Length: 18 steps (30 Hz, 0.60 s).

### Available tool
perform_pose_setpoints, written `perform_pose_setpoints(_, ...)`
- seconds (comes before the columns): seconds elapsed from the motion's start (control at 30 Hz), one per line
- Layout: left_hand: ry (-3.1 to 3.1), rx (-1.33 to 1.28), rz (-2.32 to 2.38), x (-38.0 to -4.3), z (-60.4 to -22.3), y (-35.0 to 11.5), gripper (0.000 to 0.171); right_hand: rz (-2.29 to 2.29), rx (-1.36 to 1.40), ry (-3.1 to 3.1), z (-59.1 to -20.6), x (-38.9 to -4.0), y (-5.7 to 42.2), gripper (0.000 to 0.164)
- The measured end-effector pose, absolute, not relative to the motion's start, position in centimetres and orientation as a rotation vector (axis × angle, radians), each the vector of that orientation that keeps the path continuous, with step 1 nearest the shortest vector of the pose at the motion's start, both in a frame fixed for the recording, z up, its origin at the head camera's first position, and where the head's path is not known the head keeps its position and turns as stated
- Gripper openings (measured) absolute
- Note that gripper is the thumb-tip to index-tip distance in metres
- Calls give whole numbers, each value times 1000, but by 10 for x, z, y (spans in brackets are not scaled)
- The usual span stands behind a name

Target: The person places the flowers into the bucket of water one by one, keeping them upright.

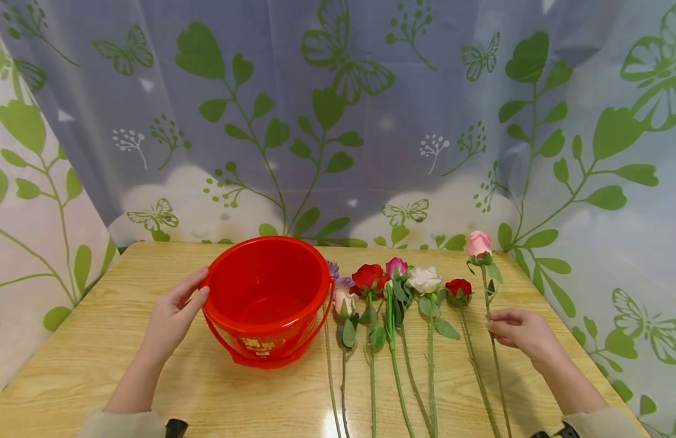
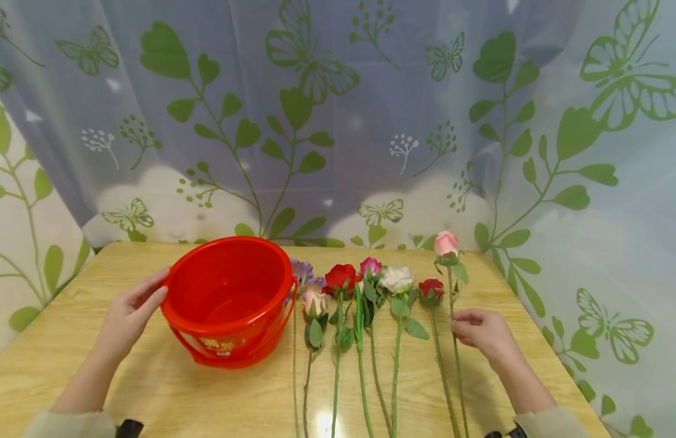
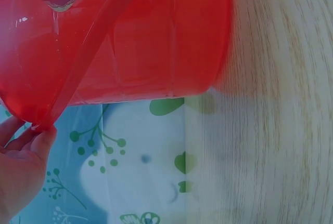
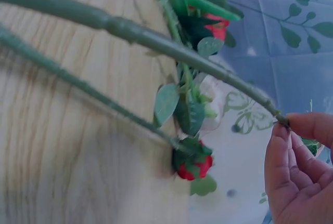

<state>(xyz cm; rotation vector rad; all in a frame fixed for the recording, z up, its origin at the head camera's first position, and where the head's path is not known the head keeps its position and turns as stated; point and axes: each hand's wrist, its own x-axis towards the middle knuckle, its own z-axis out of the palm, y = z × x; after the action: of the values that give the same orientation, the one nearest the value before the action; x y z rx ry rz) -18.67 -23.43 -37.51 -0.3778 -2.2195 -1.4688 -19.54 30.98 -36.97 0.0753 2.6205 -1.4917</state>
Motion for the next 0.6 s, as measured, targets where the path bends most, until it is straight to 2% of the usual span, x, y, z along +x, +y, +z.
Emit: perform_pose_setpoints(0.6,-2218,-332,-1480,-187,-374,-233,37,-1591,-33,2612,-354,-189,274,36)
